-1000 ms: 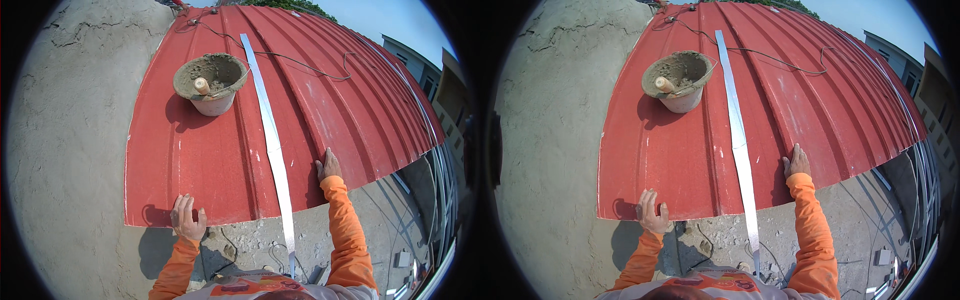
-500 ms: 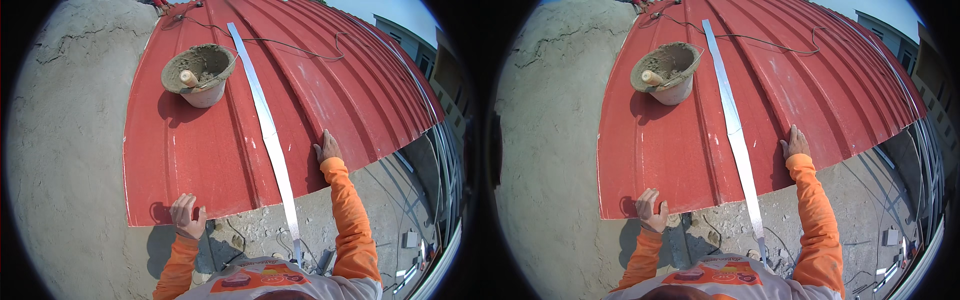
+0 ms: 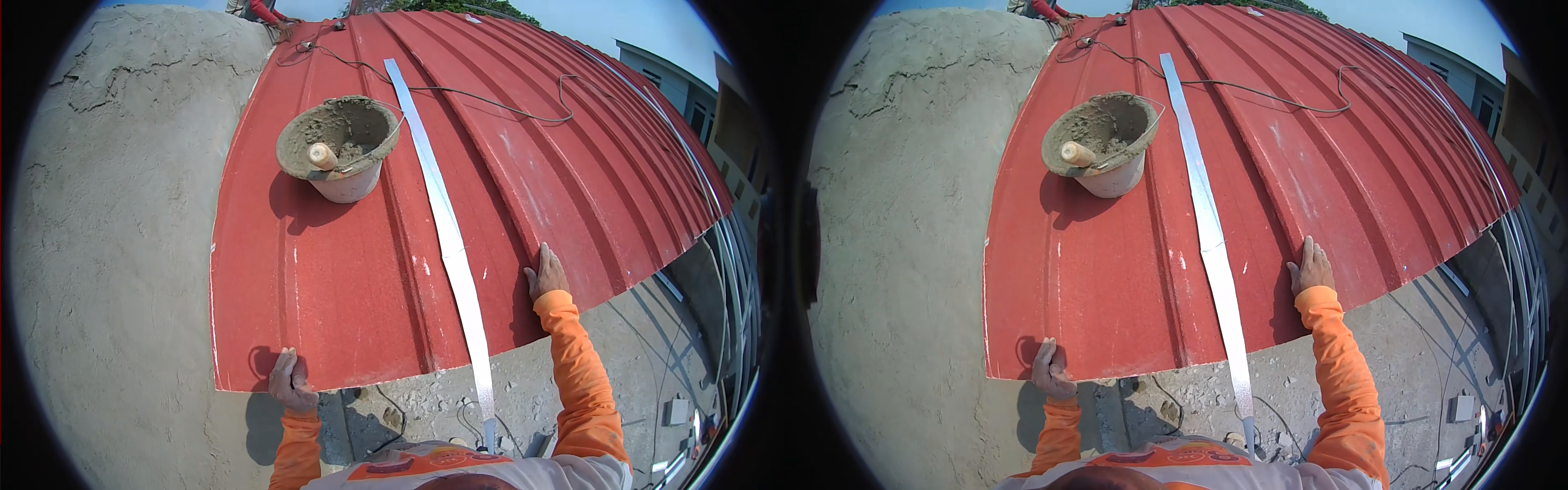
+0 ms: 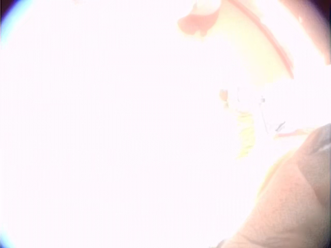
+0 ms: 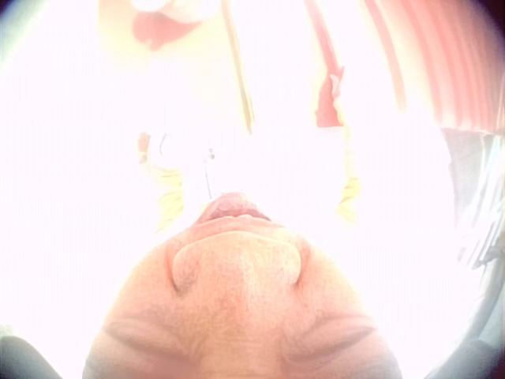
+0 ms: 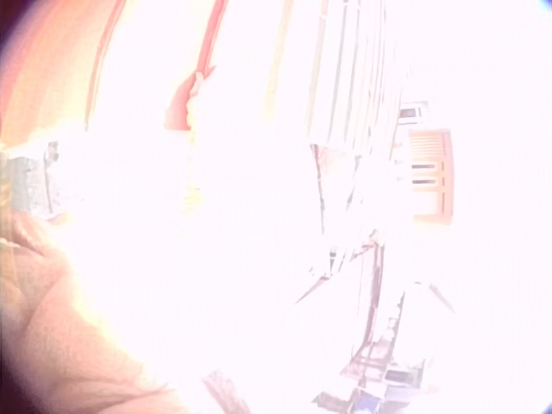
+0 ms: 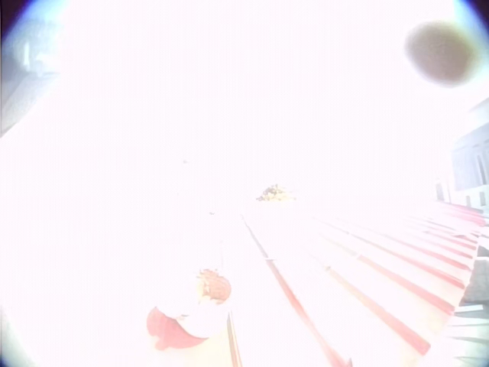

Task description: Installing and securing roof panels and masonry components at a roof edge.

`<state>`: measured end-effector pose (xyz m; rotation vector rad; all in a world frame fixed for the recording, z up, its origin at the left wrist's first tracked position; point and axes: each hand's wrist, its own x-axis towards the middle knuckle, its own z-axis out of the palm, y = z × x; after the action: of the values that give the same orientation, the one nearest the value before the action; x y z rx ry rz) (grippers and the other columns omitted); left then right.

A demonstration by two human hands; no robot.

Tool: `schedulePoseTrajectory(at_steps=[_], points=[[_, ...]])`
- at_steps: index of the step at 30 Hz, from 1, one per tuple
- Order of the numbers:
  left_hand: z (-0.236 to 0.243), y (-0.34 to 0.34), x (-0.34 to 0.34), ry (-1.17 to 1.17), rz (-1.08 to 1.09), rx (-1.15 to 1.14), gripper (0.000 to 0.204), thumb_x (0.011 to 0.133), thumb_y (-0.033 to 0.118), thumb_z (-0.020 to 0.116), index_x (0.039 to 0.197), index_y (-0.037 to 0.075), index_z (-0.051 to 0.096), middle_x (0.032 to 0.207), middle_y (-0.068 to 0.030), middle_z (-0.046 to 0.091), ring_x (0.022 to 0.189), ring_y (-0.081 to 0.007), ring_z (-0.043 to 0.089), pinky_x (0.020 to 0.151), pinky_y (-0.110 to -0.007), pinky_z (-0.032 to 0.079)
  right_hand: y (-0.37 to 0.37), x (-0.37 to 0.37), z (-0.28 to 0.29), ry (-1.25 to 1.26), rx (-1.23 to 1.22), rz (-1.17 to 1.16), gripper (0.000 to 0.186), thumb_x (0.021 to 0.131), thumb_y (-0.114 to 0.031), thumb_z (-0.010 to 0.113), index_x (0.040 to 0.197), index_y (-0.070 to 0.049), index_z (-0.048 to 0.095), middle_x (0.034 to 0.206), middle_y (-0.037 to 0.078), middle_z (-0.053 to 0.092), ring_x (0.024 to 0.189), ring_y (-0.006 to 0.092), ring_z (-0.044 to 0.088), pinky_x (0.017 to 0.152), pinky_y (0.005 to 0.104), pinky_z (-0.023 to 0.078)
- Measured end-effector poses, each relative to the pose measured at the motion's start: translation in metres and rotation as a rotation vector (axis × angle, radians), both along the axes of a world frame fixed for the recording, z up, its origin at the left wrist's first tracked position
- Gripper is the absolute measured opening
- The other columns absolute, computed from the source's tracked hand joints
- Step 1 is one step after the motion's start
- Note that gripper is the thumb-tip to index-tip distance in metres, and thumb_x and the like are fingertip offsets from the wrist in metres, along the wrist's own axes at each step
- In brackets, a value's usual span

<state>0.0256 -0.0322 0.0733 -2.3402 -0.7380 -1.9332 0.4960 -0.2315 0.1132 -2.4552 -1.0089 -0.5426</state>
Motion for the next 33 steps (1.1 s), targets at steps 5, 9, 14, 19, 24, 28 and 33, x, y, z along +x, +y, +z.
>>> schedulePoseTrajectory(at_steps=[5, 9, 14, 19, 24, 28, 33], points=[[0.015, 0.000, -0.001, -0.042, 0.025, -0.053, 0.035, 0.086, 0.022, 0.040, 0.092, -0.004, 0.062, 0.093, -0.0165, 0.066, 0.092, -0.0319, 0.063, 0.080, -0.038, 0.048, 0.001, -0.004, 0.010, 0.024, 0.014, 0.000, 0.063, 0.084, -0.026, 0.057, 0.133, 0.000, 0.028, 0.128, 0.026, 0.043, 0.119, 0.0385, 0.041, 0.101, 0.0410, 0.034], [0.010, -0.004, -0.002, 0.016, 0.079, -0.103, 0.028, 0.087, 0.018, 0.044, 0.093, -0.003, 0.062, 0.094, -0.0150, 0.066, 0.093, -0.0311, 0.063, 0.081, -0.038, 0.047, -0.002, -0.011, 0.014, 0.088, -0.023, 0.000, 0.061, 0.085, -0.025, 0.056, 0.132, 0.001, 0.028, 0.127, 0.026, 0.042, 0.118, 0.0377, 0.042, 0.100, 0.0404, 0.035], [0.003, -0.001, 0.006, -0.020, 0.048, -0.153, 0.030, 0.089, 0.021, 0.045, 0.095, -0.003, 0.062, 0.097, -0.0161, 0.065, 0.093, -0.0313, 0.062, 0.083, -0.037, 0.046, -0.004, 0.010, 0.005, 0.027, -0.037, -0.002, 0.062, 0.086, -0.026, 0.055, 0.133, 0.002, 0.027, 0.126, 0.026, 0.043, 0.117, 0.0381, 0.043, 0.099, 0.0405, 0.036], [-0.016, 0.006, 0.000, -0.108, 0.035, -0.232, 0.032, 0.090, 0.022, 0.044, 0.098, -0.003, 0.062, 0.098, -0.0166, 0.064, 0.094, -0.0319, 0.061, 0.084, -0.038, 0.046, 0.007, 0.007, -0.006, -0.028, -0.030, -0.013, 0.064, 0.085, -0.028, 0.055, 0.133, 0.003, 0.026, 0.125, 0.026, 0.043, 0.117, 0.0382, 0.043, 0.098, 0.0410, 0.036], [-0.005, -0.002, 0.002, -0.009, 0.048, -0.152, 0.034, 0.090, 0.026, 0.045, 0.104, -0.003, 0.059, 0.102, -0.0166, 0.063, 0.099, -0.0320, 0.059, 0.087, -0.038, 0.044, -0.006, 0.001, -0.003, -0.041, -0.080, 0.022, 0.070, 0.084, -0.029, 0.056, 0.136, 0.003, 0.020, 0.132, 0.026, 0.037, 0.122, 0.0373, 0.038, 0.101, 0.0392, 0.033], [0.005, -0.008, 0.002, 0.076, 0.088, -0.151, 0.033, 0.089, 0.024, 0.048, 0.110, -0.001, 0.055, 0.114, -0.0168, 0.057, 0.106, -0.0314, 0.055, 0.087, -0.038, 0.043, -0.009, -0.010, 0.002, -0.051, -0.075, -0.029, 0.072, 0.083, -0.027, 0.057, 0.137, 0.002, 0.018, 0.132, 0.026, 0.037, 0.122, 0.0370, 0.038, 0.102, 0.0388, 0.032], [0.003, 0.000, -0.017, 0.211, 0.147, -0.298, 0.032, 0.082, 0.012, 0.052, 0.112, 0.000, 0.054, 0.121, -0.0169, 0.053, 0.110, -0.0315, 0.052, 0.090, -0.039, 0.041, 0.002, -0.023, 0.009, -0.016, -0.032, 0.019, 0.070, 0.083, -0.026, 0.057, 0.136, 0.002, 0.021, 0.131, 0.027, 0.037, 0.122, 0.0379, 0.038, 0.102, 0.0392, 0.033]])
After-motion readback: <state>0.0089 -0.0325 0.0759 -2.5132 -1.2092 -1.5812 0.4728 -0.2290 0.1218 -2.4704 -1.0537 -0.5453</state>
